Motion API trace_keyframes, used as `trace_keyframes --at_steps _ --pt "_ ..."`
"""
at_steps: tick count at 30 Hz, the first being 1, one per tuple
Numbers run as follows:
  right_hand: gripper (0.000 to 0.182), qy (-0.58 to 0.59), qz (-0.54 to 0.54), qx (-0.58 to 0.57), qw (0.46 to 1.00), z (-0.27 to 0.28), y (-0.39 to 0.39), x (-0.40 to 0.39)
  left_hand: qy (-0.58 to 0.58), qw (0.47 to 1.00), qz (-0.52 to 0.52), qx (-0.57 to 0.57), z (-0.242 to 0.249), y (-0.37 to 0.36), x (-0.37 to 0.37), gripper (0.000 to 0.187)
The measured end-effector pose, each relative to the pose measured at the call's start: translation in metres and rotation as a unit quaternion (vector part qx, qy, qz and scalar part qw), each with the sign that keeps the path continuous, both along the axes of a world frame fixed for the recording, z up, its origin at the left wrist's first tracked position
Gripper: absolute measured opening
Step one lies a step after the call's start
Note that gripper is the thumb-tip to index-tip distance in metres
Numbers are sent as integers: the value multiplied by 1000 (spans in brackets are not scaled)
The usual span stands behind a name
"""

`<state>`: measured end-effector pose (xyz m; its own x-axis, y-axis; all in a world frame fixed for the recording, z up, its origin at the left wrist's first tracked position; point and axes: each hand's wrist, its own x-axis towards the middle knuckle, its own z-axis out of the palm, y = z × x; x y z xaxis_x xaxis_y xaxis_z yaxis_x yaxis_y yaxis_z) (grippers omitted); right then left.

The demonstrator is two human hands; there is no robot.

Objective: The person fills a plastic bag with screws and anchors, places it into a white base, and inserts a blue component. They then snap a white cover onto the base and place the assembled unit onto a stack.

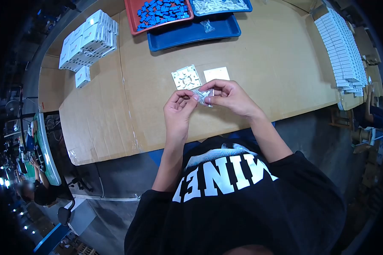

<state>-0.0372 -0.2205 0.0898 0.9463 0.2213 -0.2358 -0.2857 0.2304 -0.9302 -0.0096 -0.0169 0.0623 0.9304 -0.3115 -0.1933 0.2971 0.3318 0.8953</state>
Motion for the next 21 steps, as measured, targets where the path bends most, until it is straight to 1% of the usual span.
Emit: trace_keyframes --at_steps 4,6,8,11,14,16,18,21 --pt "30 -1 -10 18 1000 -2 2 0 -13 1000 5 -14 5 -5 -1 22" --pt "28 -2 -22 23 1000 -7 2 0 23 999 20 -29 13 -6 -3 25" --pt "27 -13 -59 1 998 -11 4 1 16 999 12 -30 11 -6 -2 25" --pt "26 -5 -65 5 998 -12 3 1 16 999 3 -27 6 -5 -1 25" --pt "21 9 -61 24 998 -14 5 0 19 999 7 -34 3 -4 0 23" --pt "21 11 -57 17 998 -15 7 -1 17 999 11 -43 2 -5 -1 21" --pt "21 14 -52 10 999 -15 9 -1 21 996 33 -84 1 -6 -2 20" --pt "22 11 -36 19 999 -15 13 -1 5 996 41 -83 -2 -8 -1 22"
